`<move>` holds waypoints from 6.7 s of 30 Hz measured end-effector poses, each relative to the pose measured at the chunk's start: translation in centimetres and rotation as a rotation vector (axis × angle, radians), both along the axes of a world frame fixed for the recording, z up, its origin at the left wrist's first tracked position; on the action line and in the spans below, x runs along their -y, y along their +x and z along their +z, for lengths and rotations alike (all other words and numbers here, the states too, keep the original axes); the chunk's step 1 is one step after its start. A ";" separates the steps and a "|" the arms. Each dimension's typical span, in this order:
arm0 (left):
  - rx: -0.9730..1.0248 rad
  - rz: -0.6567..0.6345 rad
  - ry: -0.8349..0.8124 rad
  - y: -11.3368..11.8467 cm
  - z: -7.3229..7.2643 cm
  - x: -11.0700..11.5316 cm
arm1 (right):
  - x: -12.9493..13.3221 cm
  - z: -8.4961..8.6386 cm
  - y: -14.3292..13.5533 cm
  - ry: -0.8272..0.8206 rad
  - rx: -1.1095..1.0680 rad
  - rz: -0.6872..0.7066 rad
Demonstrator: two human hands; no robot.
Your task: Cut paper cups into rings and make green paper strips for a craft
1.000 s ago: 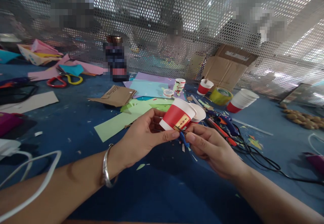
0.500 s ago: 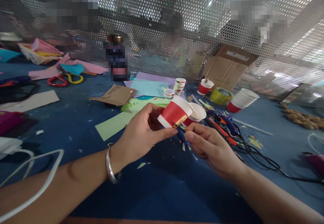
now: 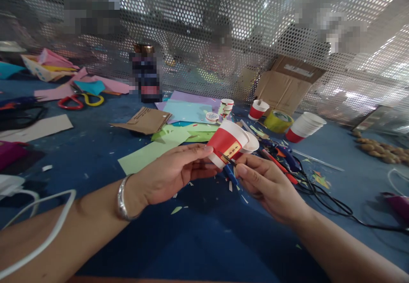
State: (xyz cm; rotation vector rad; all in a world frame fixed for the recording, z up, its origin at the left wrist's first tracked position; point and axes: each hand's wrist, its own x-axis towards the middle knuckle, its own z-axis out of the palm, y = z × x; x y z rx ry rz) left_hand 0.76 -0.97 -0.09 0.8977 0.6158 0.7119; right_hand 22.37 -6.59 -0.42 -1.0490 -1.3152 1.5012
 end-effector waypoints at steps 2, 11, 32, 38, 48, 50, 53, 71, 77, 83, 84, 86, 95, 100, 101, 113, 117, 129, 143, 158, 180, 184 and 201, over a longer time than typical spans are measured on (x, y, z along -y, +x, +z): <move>0.012 0.004 0.003 -0.1 0.0 0.0 | -0.1 0.0 0.1 0.007 0.004 -0.002; -0.096 0.155 0.199 0.5 -0.4 0.4 | 0.0 -0.1 0.3 0.004 0.016 -0.012; -0.188 0.308 0.420 0.7 -0.2 1.3 | 0.0 -0.2 0.1 0.033 0.034 -0.030; -0.210 0.337 0.483 0.6 0.0 1.4 | 0.1 -0.2 0.1 0.032 0.032 -0.029; -0.191 0.267 0.369 0.7 -0.2 1.2 | 0.1 -0.2 0.0 0.038 0.024 -0.035; -0.155 0.259 0.300 0.7 -0.1 1.3 | 0.1 -0.1 0.0 0.039 0.023 -0.029; -0.080 0.197 0.140 0.7 0.1 1.3 | 0.1 0.0 -0.1 0.052 0.017 -0.020; -0.121 0.199 0.280 1.0 -0.6 1.6 | 0.2 0.1 -0.1 0.068 0.054 -0.027; -0.163 0.279 0.395 0.9 -0.1 1.4 | 0.2 -0.1 -0.2 0.063 0.058 -0.029; -0.198 0.302 0.525 1.0 -0.1 1.3 | 0.4 -0.1 -0.3 0.055 0.062 -0.042; -0.204 0.308 0.537 1.0 -0.2 1.4 | 0.4 -0.1 -0.3 0.054 0.061 -0.048; -0.213 0.323 0.559 1.1 -0.4 1.5 | 0.4 -0.1 -0.3 0.057 0.061 -0.053; -0.226 0.352 0.557 1.0 0.0 1.7 | 0.4 -0.2 -0.2 0.078 0.054 -0.030; -0.109 0.320 0.392 1.2 -0.2 1.7 | 0.5 -0.2 -0.2 0.092 0.029 -0.021; -0.092 0.303 0.352 1.2 -0.2 1.7 | 0.4 -0.2 -0.1 0.092 0.029 -0.022; -0.134 0.321 0.248 0.9 -0.3 1.4 | 0.0 -0.4 0.0 0.067 0.033 -0.030; -0.185 0.313 0.346 0.7 -0.6 1.5 | -0.1 -0.6 0.1 0.085 0.065 -0.036; -0.155 0.282 0.355 1.0 -0.6 1.6 | 0.0 -0.6 0.1 0.113 0.070 -0.026; -0.163 0.306 0.470 1.2 -0.8 1.5 | 0.1 -0.6 -0.1 0.106 0.070 -0.030; -0.362 0.390 0.701 0.9 -0.5 2.0 | 0.5 -0.8 -0.4 0.114 0.089 -0.054; -0.098 0.227 0.192 0.6 0.3 1.4 | 0.3 -0.5 -0.3 0.185 0.113 -0.072; -0.162 0.244 0.321 0.6 0.2 1.8 | 0.4 -0.5 -0.2 0.167 0.144 -0.077; -0.158 0.416 0.536 1.7 0.1 2.6 | 0.4 -0.8 -0.3 0.134 0.074 -0.073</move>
